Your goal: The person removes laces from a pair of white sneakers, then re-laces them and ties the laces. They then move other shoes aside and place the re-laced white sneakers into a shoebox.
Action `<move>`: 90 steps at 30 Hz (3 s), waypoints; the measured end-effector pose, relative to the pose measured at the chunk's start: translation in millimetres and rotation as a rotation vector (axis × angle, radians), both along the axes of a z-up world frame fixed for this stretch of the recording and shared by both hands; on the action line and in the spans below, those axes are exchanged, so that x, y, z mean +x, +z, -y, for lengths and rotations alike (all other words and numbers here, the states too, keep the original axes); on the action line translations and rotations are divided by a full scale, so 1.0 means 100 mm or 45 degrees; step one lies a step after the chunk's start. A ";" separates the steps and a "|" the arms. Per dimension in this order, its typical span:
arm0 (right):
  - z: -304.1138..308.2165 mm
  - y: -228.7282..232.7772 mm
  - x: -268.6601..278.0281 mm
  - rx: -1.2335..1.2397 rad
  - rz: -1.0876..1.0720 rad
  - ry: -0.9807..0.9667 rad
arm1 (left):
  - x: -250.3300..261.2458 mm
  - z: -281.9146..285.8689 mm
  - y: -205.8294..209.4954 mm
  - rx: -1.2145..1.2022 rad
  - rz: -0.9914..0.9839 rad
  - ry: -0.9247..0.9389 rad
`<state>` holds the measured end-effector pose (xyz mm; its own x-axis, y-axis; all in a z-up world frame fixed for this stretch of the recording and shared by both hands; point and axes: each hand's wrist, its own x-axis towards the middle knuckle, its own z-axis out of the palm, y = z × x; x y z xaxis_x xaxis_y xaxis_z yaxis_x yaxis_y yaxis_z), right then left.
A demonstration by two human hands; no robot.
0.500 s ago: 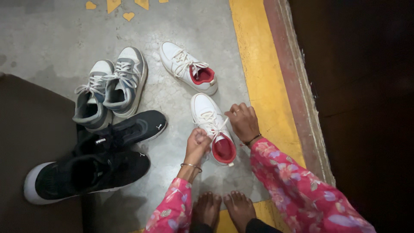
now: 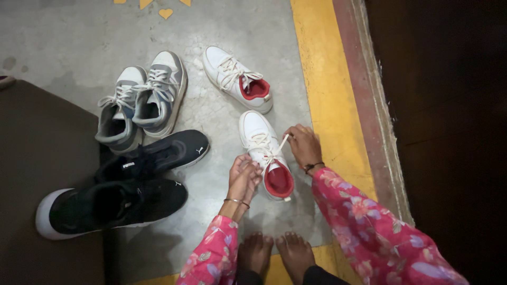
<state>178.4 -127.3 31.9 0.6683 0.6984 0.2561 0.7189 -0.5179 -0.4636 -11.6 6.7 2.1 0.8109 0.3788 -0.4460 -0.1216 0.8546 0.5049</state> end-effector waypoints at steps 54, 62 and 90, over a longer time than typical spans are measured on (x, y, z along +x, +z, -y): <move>-0.19 -0.05 0.69 0.068 -1.307 -0.210 | -0.50 -0.01 -0.37 -0.374 0.087 -0.263; -0.23 0.28 0.42 -0.031 -0.517 -0.180 | -0.55 -0.05 -0.57 -0.402 0.155 -0.524; 0.15 0.68 -0.10 0.030 -1.280 0.230 | 0.76 -0.11 0.35 1.875 -0.109 -0.313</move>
